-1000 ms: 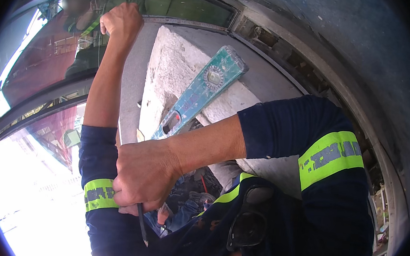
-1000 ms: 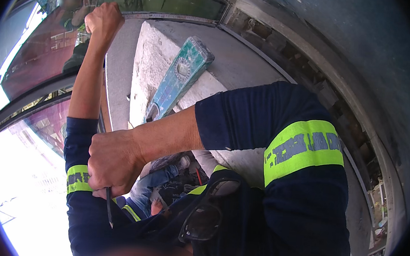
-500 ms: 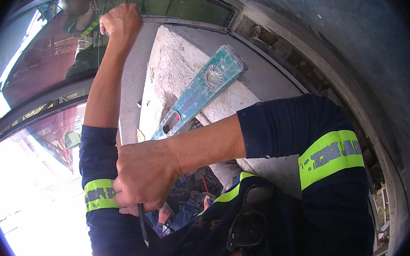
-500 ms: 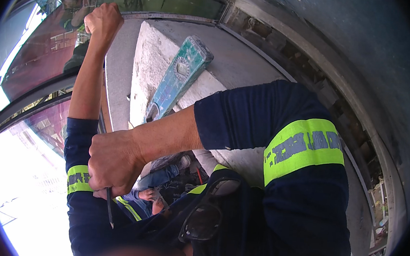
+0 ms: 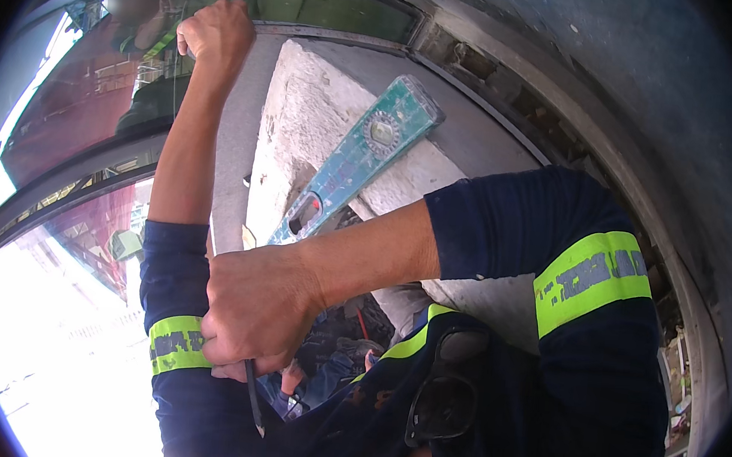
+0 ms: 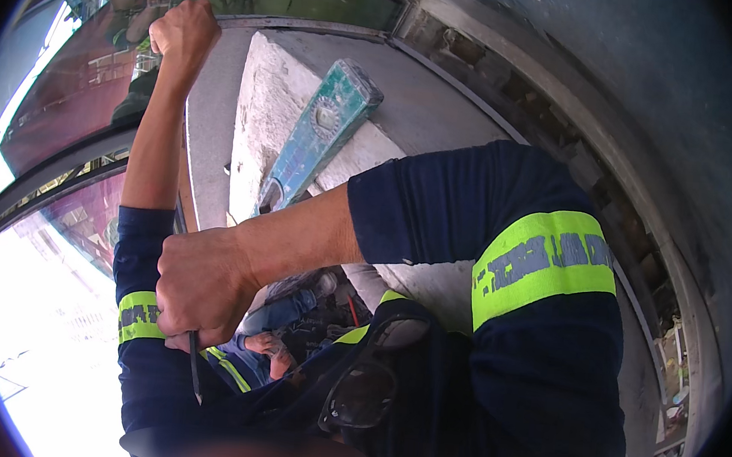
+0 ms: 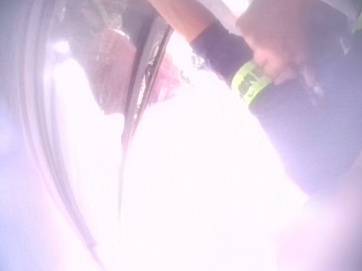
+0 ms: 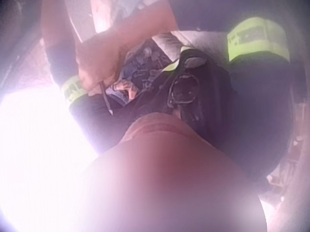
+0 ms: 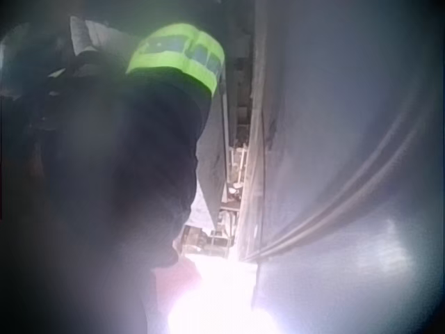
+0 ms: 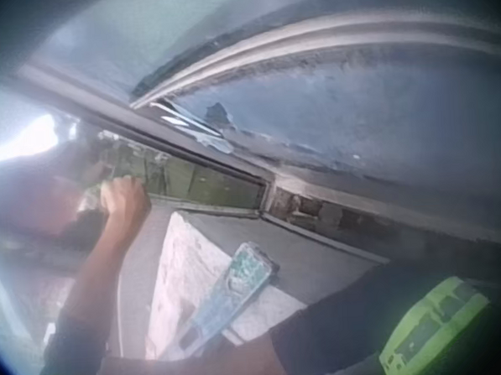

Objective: The person installs a curved window frame by positioning it against a concrete wall, using a spirit level to check alignment, and securing it with a pencil and other tools. Another worker assists by holding the frame and handing over tools.

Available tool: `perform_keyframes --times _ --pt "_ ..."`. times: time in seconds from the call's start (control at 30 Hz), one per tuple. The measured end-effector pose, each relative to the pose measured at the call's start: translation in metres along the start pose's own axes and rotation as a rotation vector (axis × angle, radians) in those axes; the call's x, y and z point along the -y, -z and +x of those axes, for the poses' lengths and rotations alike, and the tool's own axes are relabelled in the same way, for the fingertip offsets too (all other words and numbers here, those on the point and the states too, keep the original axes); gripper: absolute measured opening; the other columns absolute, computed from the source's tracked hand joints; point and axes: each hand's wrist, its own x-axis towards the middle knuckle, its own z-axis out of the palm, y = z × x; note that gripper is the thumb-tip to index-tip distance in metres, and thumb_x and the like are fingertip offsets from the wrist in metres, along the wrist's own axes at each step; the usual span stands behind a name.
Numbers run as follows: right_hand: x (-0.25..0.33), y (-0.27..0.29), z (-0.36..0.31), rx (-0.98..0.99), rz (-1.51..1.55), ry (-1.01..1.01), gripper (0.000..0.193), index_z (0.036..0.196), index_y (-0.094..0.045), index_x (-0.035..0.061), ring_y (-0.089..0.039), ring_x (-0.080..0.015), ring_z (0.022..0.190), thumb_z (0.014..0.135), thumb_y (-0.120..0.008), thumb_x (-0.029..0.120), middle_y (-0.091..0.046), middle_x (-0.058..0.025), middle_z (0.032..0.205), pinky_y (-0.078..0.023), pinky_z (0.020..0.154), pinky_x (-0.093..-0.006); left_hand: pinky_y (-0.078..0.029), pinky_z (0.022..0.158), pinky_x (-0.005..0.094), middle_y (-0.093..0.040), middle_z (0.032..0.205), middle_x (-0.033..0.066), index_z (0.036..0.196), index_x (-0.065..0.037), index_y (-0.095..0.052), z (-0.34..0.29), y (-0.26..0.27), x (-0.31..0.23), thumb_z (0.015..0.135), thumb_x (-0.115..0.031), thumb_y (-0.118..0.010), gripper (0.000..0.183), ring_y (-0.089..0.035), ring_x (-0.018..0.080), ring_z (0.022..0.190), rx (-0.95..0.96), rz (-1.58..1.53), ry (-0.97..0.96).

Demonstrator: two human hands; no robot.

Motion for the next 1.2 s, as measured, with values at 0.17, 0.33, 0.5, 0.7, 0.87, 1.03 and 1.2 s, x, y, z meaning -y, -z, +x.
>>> perform_keyframes --times 0.17,0.33,0.5,0.7,0.87,1.03,1.2 --pt "-0.0006 -0.0010 -0.0004 0.015 0.003 0.000 0.041 0.071 -0.073 0.0121 -0.076 -0.0298 0.064 0.098 -0.065 0.042 -0.074 -0.0077 0.069 -0.055 0.056 -0.0451 -0.061 0.073 0.0661 -0.082 0.113 0.0132 0.120 -0.017 -0.081 -0.0003 -0.0009 -0.0003 0.097 -0.021 -0.063 0.030 -0.080 0.0406 0.098 -0.004 0.013 0.002" --pt "-0.0003 -0.0012 0.0000 -0.026 -0.012 0.015 0.041 0.072 -0.073 0.0124 -0.075 -0.0294 0.064 0.098 -0.065 0.043 -0.074 -0.0073 0.068 -0.055 0.056 -0.0446 -0.061 0.072 0.0663 -0.082 0.113 0.0133 0.118 -0.017 -0.082 -0.0007 -0.0015 0.0009 0.097 -0.022 -0.063 0.029 -0.080 0.0402 0.098 -0.032 -0.004 -0.010" --pt "-0.0003 -0.0015 -0.0008 -0.015 -0.015 0.006 0.041 0.072 -0.073 0.0125 -0.076 -0.0289 0.064 0.098 -0.064 0.043 -0.074 -0.0079 0.068 -0.055 0.056 -0.0439 -0.061 0.072 0.0666 -0.082 0.113 0.0134 0.118 -0.017 -0.083 -0.0004 -0.0018 -0.0001 0.099 -0.022 -0.062 0.029 -0.080 0.0397 0.098 -0.006 0.023 -0.013" --pt "-0.0010 -0.0006 -0.0006 0.020 -0.011 0.003 0.041 0.073 -0.074 0.0120 -0.077 -0.0283 0.066 0.099 -0.064 0.043 -0.074 -0.0083 0.069 -0.056 0.056 -0.0439 -0.060 0.073 0.0672 -0.082 0.113 0.0140 0.118 -0.016 -0.082 -0.0010 -0.0028 -0.0002 0.100 -0.022 -0.060 0.029 -0.080 0.0395 0.098 -0.026 0.004 -0.003" --pt "-0.0011 0.0000 -0.0010 0.075 -0.057 0.002 0.042 0.074 -0.075 0.0115 -0.077 -0.0283 0.066 0.099 -0.064 0.044 -0.075 -0.0089 0.070 -0.057 0.057 -0.0436 -0.060 0.074 0.0673 -0.082 0.113 0.0137 0.118 -0.015 -0.082 -0.0017 -0.0042 0.0004 0.100 -0.022 -0.060 0.029 -0.080 0.0395 0.098 -0.039 0.003 -0.011" --pt "-0.0012 0.0001 -0.0003 0.045 -0.021 0.002 0.042 0.075 -0.075 0.0115 -0.077 -0.0287 0.066 0.100 -0.063 0.044 -0.076 -0.0097 0.072 -0.057 0.057 -0.0438 -0.060 0.074 0.0674 -0.082 0.114 0.0134 0.119 -0.016 -0.082 -0.0012 -0.0043 0.0008 0.100 -0.022 -0.060 0.030 -0.080 0.0397 0.098 -0.036 0.002 -0.011" --pt "-0.0008 0.0013 -0.0012 0.034 -0.024 0.000 0.043 0.074 -0.075 0.0113 -0.077 -0.0293 0.066 0.100 -0.063 0.043 -0.076 -0.0099 0.072 -0.057 0.057 -0.0442 -0.060 0.074 0.0675 -0.082 0.115 0.0139 0.120 -0.016 -0.081 -0.0020 -0.0034 0.0020 0.100 -0.022 -0.060 0.030 -0.080 0.0401 0.100 -0.029 -0.009 -0.016"
